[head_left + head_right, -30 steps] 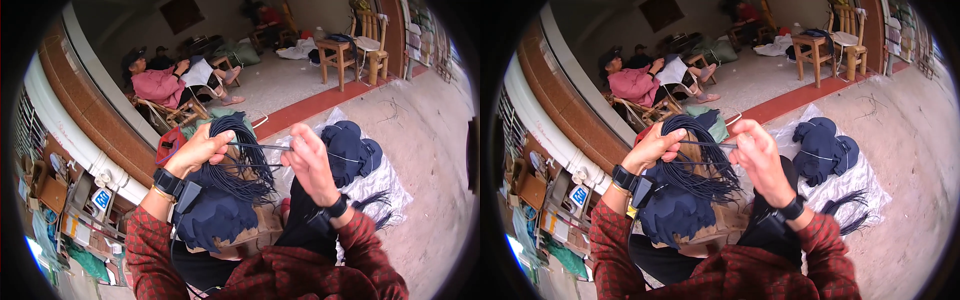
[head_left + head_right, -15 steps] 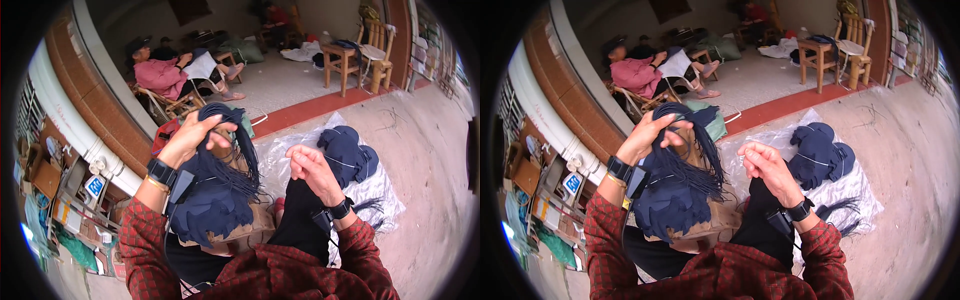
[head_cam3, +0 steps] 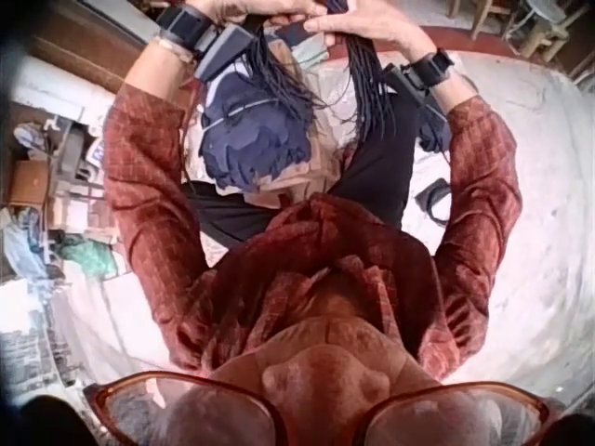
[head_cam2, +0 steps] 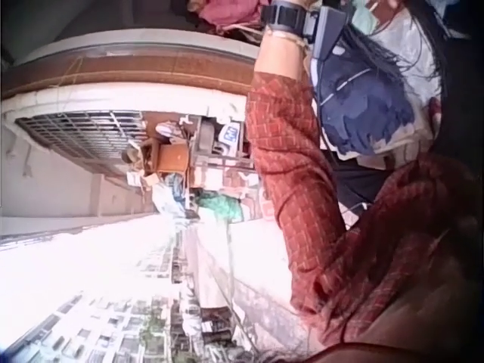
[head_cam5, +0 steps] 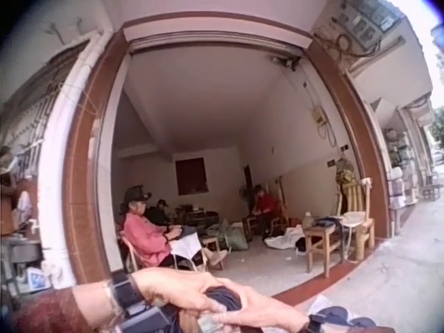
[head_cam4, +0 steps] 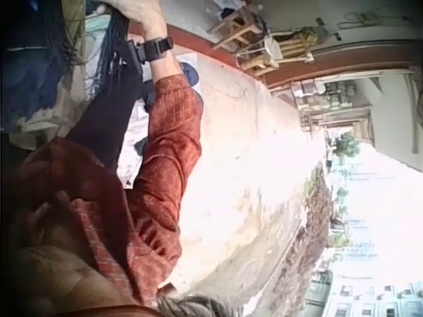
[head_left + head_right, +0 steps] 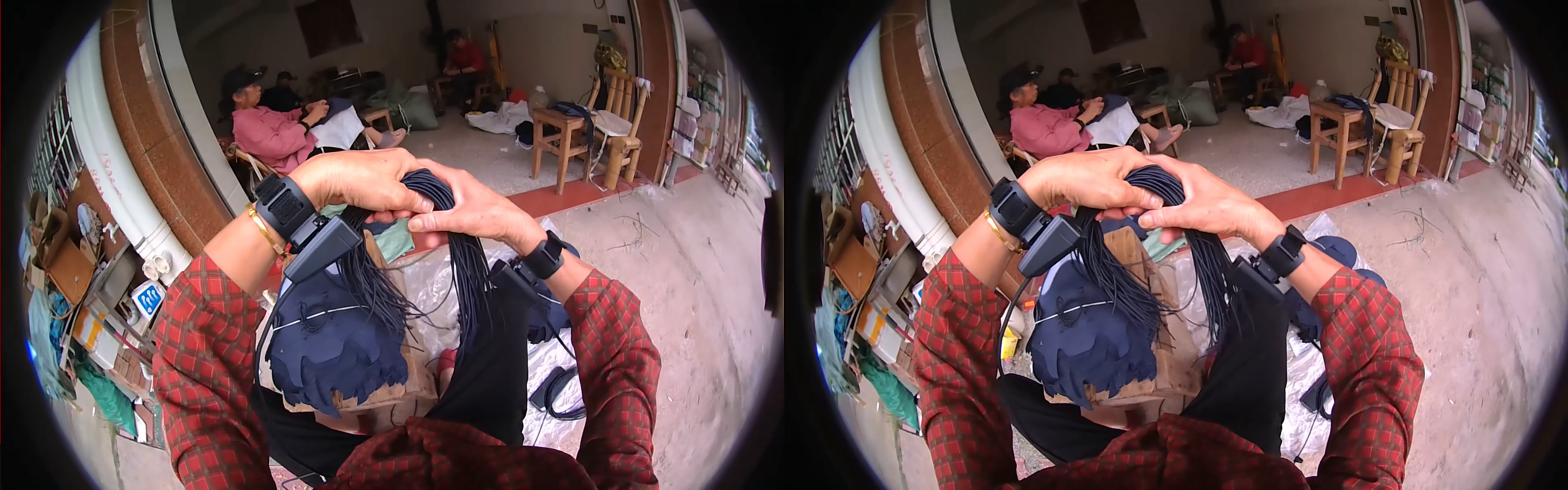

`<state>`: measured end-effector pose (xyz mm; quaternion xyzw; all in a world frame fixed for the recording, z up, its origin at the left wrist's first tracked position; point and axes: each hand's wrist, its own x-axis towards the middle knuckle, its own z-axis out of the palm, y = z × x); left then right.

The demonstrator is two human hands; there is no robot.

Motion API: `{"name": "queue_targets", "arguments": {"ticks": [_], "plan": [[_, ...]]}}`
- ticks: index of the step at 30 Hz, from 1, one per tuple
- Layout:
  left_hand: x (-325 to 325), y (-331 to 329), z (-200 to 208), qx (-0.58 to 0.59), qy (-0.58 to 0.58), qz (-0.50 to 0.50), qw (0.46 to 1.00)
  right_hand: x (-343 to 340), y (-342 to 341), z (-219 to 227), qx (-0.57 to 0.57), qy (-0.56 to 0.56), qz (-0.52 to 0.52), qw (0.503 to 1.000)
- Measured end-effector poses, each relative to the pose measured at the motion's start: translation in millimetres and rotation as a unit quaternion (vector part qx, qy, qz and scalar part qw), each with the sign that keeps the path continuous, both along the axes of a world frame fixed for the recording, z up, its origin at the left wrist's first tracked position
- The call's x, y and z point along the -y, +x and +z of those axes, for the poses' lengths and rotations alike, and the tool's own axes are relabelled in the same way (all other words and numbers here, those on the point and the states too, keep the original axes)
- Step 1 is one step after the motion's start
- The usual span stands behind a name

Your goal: Threading a shoe upper component and organizing bundles of shoe straps/cords.

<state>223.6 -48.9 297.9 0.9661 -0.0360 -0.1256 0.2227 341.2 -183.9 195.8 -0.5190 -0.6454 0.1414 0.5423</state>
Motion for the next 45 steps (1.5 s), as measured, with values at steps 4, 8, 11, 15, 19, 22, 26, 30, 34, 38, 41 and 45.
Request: {"name": "queue_targets", "arguments": {"ticks": [4,8,11,15,19,22,26,30,34,38,41,45], "plan": [[-12,14,-1,0.034,-0.01,0.025,0.999,16,15,12,-0.059,-0.155,-0.036,0.986],[-30,18,-14,0.347,0.037,0.065,0.935,10,29,21,-0.107,-0.106,-0.072,0.986],[-36,22,-17,0.301,-0.115,0.135,0.937,6,38,23,-0.172,-0.107,-0.212,0.956],[-33,26,-40,0.119,-0.263,0.153,0.945,-10,46,8,-0.228,0.006,-0.198,0.953],[-34,32,-40,0.003,-0.356,0.214,0.91,-30,20,-5,-0.075,0.061,-0.278,0.956],[-35,41,-43,0.038,-0.357,0.253,0.898,-46,-10,-16,0.033,0.167,-0.372,0.912],[-22,51,-39,0.01,-0.341,0.256,0.905,-57,-29,-43,-0.001,0.136,-0.417,0.898],[-27,65,-62,0.061,-0.398,0.271,0.874,-67,-61,-80,-0.052,0.203,-0.353,0.912],[-32,44,-48,0.125,-0.407,0.241,0.872,-44,-81,-106,-0.116,0.064,-0.224,0.966],[-44,29,-16,0.117,-0.398,0.206,0.886,-16,-89,-150,-0.015,0.019,-0.173,0.985],[-38,20,5,0.168,-0.359,0.218,0.892,7,-99,-169,0.056,-0.134,-0.111,0.983],[-34,11,24,0.169,-0.345,0.211,0.899,23,-88,-163,0.091,-0.16,-0.062,0.981]]}}
